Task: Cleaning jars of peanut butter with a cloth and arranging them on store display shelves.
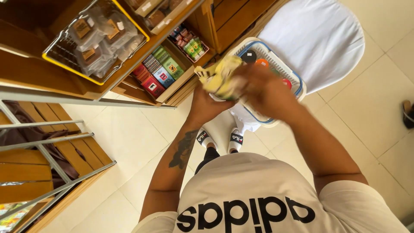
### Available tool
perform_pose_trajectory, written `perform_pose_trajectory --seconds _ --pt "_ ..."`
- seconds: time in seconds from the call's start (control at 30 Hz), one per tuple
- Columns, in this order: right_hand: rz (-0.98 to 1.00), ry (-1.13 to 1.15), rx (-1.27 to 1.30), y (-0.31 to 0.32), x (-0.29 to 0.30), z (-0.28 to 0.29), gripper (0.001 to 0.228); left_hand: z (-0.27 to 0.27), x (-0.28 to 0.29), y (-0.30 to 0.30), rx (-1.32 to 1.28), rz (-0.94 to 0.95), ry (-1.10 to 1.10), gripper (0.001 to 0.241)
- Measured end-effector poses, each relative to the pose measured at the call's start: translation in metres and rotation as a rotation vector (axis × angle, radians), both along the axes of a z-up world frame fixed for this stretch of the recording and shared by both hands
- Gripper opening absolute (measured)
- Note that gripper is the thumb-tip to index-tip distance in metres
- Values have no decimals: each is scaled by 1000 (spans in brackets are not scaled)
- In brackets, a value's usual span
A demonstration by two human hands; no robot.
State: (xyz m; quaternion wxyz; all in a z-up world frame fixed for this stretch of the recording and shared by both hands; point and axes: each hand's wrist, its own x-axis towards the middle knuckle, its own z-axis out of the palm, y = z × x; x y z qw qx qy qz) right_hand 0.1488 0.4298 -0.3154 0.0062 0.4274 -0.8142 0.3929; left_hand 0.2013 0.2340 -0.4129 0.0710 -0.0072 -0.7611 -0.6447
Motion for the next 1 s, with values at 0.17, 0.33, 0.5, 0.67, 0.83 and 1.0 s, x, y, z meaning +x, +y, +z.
perform_pose_trajectory --seconds 0.17,0.33,0.5,0.67,0.83,1.0 --pt "-382 58 -86 14 -17 28 18 8 5 -18 229 -51 62 94" --pt "-81 36 -228 -26 29 15 26 -7 -2 -17 687 -107 87 82" --pt "-70 -12 -488 -55 22 -14 44 16 2 -5 1018 -137 38 61" --pt "-193 -1041 -1095 -56 20 1 37 -3 -8 6 869 47 306 72" --pt "-239 -1701 -1196 -50 24 -8 21 53 4 10 443 247 446 98" --pt "-297 -1821 -782 -30 19 -11 27 55 4 -16 305 374 514 86"
